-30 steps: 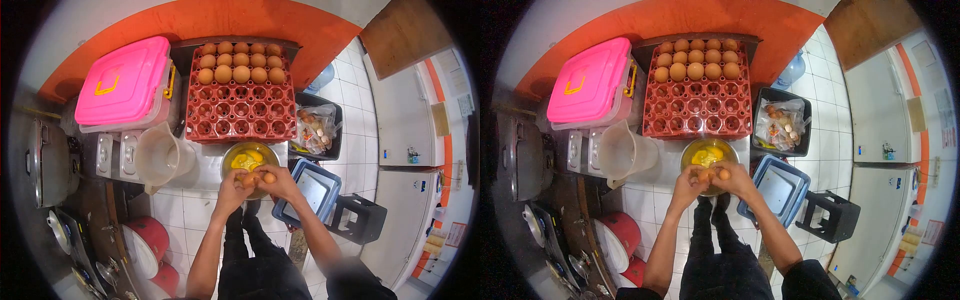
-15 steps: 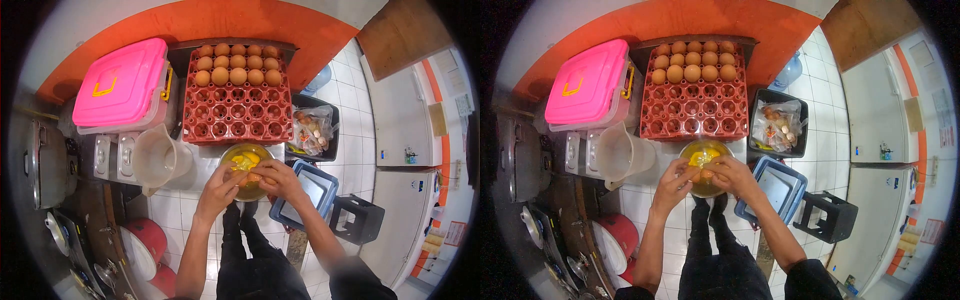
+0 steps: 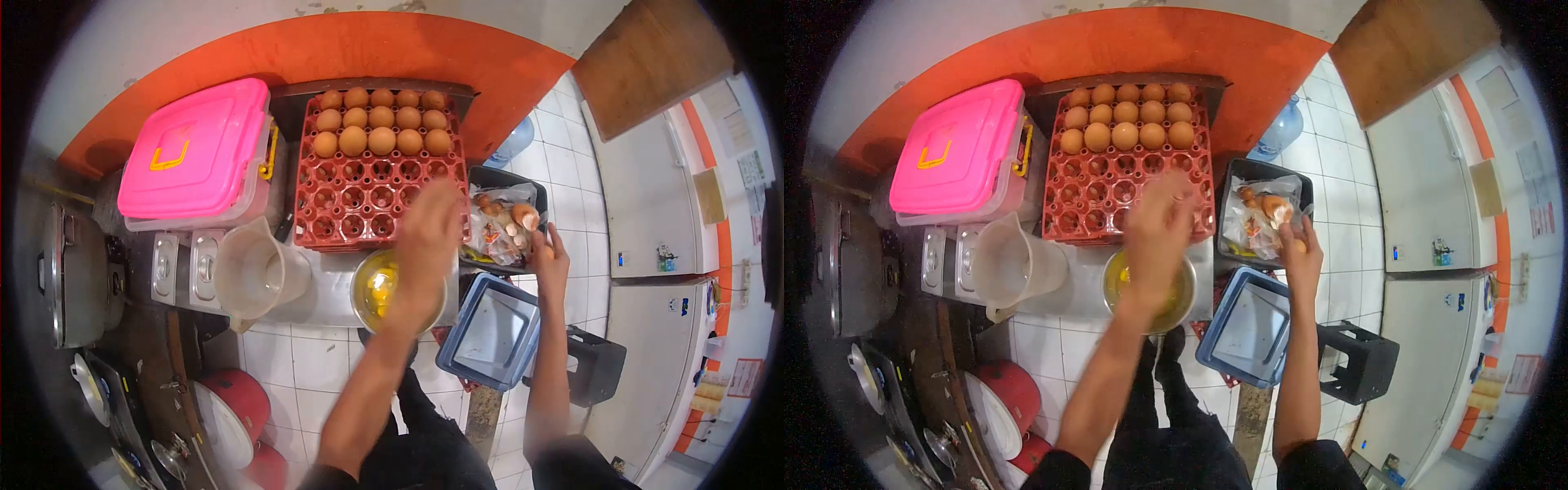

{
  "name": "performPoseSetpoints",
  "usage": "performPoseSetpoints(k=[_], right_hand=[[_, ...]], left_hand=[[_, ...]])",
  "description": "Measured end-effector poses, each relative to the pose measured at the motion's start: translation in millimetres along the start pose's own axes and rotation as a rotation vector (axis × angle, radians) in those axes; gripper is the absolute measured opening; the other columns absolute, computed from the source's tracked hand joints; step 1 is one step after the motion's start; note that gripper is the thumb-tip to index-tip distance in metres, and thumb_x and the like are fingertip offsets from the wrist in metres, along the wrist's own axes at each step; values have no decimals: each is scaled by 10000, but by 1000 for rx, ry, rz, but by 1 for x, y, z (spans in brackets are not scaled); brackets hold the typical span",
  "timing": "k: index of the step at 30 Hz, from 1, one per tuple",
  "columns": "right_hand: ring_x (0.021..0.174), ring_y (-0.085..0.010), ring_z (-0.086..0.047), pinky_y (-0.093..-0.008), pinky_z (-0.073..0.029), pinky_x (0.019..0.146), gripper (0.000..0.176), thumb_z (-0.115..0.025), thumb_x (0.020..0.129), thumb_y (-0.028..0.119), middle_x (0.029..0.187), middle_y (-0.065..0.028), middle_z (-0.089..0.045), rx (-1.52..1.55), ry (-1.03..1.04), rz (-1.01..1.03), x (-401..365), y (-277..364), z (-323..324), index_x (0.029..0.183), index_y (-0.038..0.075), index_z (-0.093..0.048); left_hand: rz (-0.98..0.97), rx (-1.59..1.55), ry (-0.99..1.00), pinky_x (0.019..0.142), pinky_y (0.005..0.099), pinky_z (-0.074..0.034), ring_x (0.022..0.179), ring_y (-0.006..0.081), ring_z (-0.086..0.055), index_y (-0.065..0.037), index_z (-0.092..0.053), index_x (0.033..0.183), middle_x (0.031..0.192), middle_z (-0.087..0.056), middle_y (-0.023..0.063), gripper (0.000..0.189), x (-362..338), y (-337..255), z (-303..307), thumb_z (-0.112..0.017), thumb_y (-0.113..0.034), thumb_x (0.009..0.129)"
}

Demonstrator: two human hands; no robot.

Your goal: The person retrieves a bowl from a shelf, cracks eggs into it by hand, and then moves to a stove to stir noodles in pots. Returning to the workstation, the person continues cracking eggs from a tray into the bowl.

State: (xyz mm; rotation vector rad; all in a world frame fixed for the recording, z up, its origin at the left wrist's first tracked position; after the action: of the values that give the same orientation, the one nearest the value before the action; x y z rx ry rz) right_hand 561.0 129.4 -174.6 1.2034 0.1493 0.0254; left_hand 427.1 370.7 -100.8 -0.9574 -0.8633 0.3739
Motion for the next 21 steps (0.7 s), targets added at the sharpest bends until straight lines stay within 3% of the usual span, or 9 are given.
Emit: performPoseSetpoints(k=[1, 4, 8, 11, 14, 17, 19, 20, 21], right_hand=[[736, -93, -618, -221, -498, 608, 648, -746, 903, 383, 1001, -97, -710, -297, -83, 184, 9, -3, 9, 1350, -52, -571], [735, -108, -628, -250, -511, 615, 636, -778, 873, 381, 1094, -126, -716, -158, -2, 45, 21, -41, 18, 1302, -56, -606], [688, -113, -624, -252, -521, 597, 409, -743, 917, 341, 900, -64, -652, 18, 136, -133, -34, -37, -18, 1125, 9, -625], [661, -128, -628, -259, -524, 576, 328, -675, 974, 321, 849, -50, -609, 294, 224, -247, -55, -49, -40, 1108, 42, -568], [622, -141, -624, -251, -508, 546, 312, -574, 1034, 335, 861, -76, -623, 384, 274, -380, -79, -32, -53, 1158, 60, -494], [581, -148, -604, -253, -496, 524, 331, -544, 1043, 376, 895, -94, -640, 459, 328, -361, -94, -31, -62, 1152, 69, -484], [705, -145, -608, -262, -499, 621, 326, -495, 1063, 379, 934, -91, -649, 473, 310, -338, -106, -36, -76, 1152, 66, -479], [766, -146, -609, -269, -502, 675, 333, -489, 1065, 378, 956, -91, -646, 437, 289, -286, -115, -35, -85, 1161, 59, -484], [828, -147, -610, -276, -506, 730, 340, -484, 1067, 377, 977, -91, -643, 395, 273, -238, -124, -36, -91, 1170, 53, -489]], left_hand=[[-41, 91, 28, 931, 409, -506, 1109, 315, -632, -22, -678, 1071, 1173, -669, 133, 255, 28, 2, 12, -708, -34, 818], [-325, 570, 247, 941, 455, -459, 1101, 298, -594, -53, -668, 1100, 1211, -620, 122, 338, 86, 23, -6, -667, -9, 765], [-589, 799, 515, 900, 479, -467, 1057, 325, -586, -56, -638, 1116, 1151, -587, 153, 383, 111, 62, -60, -654, -4, 737], [-594, 770, 627, 894, 482, -478, 1055, 354, -583, -41, -608, 1144, 1109, -588, 165, 375, 121, 66, -69, -648, -35, 771], [-422, 820, 668, 880, 470, -502, 1041, 351, -624, -34, -590, 1204, 1118, -621, 157, 399, 126, 51, -56, -665, -95, 816], [-221, 227, 322, 930, 462, -482, 1075, 396, -604, 12, -509, 1285, 1149, -610, 201, 477, 99, 13, -1, -643, -86, 838], [87, 4, 142, 961, 419, -458, 1101, 389, -584, 52, -490, 1284, 1160, -593, 229, 424, 43, 10, 34, -584, -111, 904], [374, -57, 146, 959, 356, -464, 1116, 236, -567, 46, -498, 1290, 1207, -576, 154, 411, 3, 16, 52, -477, -231, 988], [574, -206, 50, 904, 337, -488, 1087, 218, -562, 32, -522, 1246, 1205, -555, 132, 386, -44, 20, 60, -401, -238, 999]])
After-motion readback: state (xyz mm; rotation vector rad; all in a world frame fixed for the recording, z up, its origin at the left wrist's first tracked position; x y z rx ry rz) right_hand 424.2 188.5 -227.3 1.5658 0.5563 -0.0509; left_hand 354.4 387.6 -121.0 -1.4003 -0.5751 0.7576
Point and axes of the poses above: each hand's wrist, its own x-axis towards the middle knuckle, its own z-axis out of the back of the hand, y = z × x, the point moved 4 cm from there along x, towards the middle knuckle
